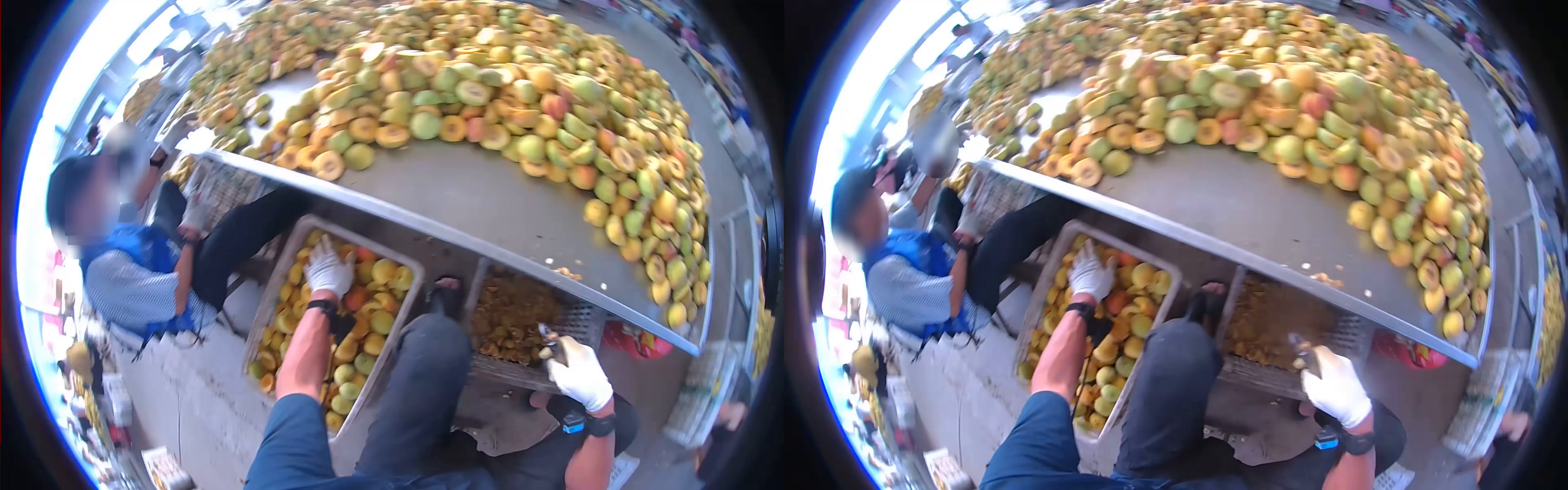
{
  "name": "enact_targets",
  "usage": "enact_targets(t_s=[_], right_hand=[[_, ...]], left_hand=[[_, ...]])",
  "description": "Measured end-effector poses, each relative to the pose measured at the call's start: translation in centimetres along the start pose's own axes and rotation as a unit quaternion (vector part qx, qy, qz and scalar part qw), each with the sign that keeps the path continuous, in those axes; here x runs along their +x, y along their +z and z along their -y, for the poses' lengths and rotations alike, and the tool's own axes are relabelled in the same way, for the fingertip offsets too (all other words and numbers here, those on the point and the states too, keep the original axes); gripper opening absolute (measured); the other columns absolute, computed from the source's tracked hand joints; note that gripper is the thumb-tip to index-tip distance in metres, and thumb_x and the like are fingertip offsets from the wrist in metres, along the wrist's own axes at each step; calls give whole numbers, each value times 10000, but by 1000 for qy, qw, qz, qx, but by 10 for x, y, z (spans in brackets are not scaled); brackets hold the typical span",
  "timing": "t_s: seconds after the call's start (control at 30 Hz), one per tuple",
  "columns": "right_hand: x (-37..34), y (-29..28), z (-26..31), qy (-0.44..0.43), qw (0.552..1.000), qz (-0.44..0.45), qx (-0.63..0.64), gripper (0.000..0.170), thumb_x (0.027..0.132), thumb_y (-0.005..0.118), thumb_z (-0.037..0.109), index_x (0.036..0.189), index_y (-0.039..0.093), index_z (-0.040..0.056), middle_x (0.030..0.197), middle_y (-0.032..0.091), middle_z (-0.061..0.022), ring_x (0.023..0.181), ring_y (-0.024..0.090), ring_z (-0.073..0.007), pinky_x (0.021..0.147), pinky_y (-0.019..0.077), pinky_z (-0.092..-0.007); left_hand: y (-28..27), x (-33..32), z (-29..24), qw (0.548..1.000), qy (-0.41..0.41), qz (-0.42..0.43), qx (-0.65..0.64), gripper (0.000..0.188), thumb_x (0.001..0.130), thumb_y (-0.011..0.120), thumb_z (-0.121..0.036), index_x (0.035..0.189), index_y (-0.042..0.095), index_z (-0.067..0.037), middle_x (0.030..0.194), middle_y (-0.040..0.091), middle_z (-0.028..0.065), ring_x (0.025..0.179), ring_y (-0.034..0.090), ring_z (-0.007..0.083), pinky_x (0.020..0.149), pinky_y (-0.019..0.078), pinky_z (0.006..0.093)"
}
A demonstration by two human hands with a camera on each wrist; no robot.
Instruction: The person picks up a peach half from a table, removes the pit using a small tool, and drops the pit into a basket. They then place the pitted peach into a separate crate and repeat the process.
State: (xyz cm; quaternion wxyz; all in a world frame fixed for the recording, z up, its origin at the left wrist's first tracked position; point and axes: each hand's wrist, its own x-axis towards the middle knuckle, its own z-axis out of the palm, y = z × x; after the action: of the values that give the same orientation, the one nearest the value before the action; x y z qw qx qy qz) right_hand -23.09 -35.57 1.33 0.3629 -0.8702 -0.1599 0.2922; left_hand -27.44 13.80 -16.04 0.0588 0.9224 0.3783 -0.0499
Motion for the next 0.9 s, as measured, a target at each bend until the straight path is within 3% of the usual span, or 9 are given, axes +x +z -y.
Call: enact_targets(t_s=[0.03, 0.1, 0.23, 0.3, 0.37, 0.43, 0.5, 0.77, 0.9], right_hand=[[-1, -8, 33, 47, 998, 18, 22, 266, 853, 547, 81, 1088, 643, 1, 848, 706, -186, 654, 703, -318, 635, 557, -403], [5, -2, 12, 3, 1000, 15, 13, 225, 840, 565, 48, 1045, 631, -16, 766, 689, -134, 617, 670, -222, 597, 524, -349], [4, -6, 12, -11, 1000, -1, -22, 211, 847, 558, 86, 1028, 634, 9, 770, 669, -167, 669, 665, -320, 644, 523, -403], [-3, -11, 13, -4, 1000, -19, -9, 204, 844, 562, 97, 1023, 626, 23, 762, 647, -194, 692, 658, -363, 647, 515, -431], [-10, -11, 8, -77, 995, -52, -37, 170, 838, 577, 105, 985, 600, 22, 760, 632, -208, 716, 643, -408, 647, 504, -462], [-15, -12, 6, -91, 993, -72, -34, 135, 838, 579, 119, 933, 566, 24, 746, 612, -218, 715, 619, -441, 643, 490, -496], [-16, -10, 1, -99, 991, -77, -47, 117, 842, 567, 124, 899, 543, 24, 740, 600, -218, 699, 609, -441, 638, 485, -506], [-19, -14, -6, -59, 992, -73, -79, 185, 824, 558, 161, 930, 581, 12, 852, 662, -260, 837, 648, -465, 770, 520, -534], [-29, -24, -10, -35, 991, -86, -93, 181, 830, 565, 156, 946, 585, 20, 880, 664, -257, 820, 664, -448, 757, 535, -522]], left_hand=[[4, 4, 0, 999, 12, -2, 38, 894, 885, 585, -554, 1536, 253, -37, 1543, 325, 209, 1383, 371, 385, 1074, 327, 606], [-7, 9, -13, 995, 15, 39, 89, 886, 891, 566, -573, 1529, 279, -30, 1477, 378, 198, 1333, 418, 359, 1025, 373, 589], [-23, 11, -21, 997, -6, 30, 77, 740, 886, 574, -554, 1437, 445, -78, 1431, 451, 200, 1278, 471, 379, 990, 391, 594], [-23, -2, -18, 978, 59, -196, 40, 432, 890, 607, -384, 1209, 624, -93, 1234, 618, 186, 1087, 610, 372, 916, 471, 520], [-47, -14, -26, 974, 70, -208, -51, 248, 899, 606, -276, 1021, 702, -82, 971, 698, 149, 850, 675, 337, 759, 536, 436], [-79, -27, -47, 918, 185, -328, -125, 168, 897, 617, -207, 873, 716, -74, 791, 691, 124, 687, 664, 328, 642, 540, 402], [-128, -46, -101, 888, 253, -342, -176, 126, 882, 644, -179, 885, 710, -71, 817, 697, 118, 701, 671, 308, 656, 541, 390], [-163, -8, -321, 863, 473, -146, -98, 481, 839, 677, -355, 1185, 590, -33, 1119, 634, 173, 1000, 654, 351, 828, 540, 439], [-143, 27, -389, 903, 421, -77, -13, 550, 781, 725, -457, 1096, 607, -21, 1145, 619, 208, 1032, 642, 369, 871, 528, 446]])
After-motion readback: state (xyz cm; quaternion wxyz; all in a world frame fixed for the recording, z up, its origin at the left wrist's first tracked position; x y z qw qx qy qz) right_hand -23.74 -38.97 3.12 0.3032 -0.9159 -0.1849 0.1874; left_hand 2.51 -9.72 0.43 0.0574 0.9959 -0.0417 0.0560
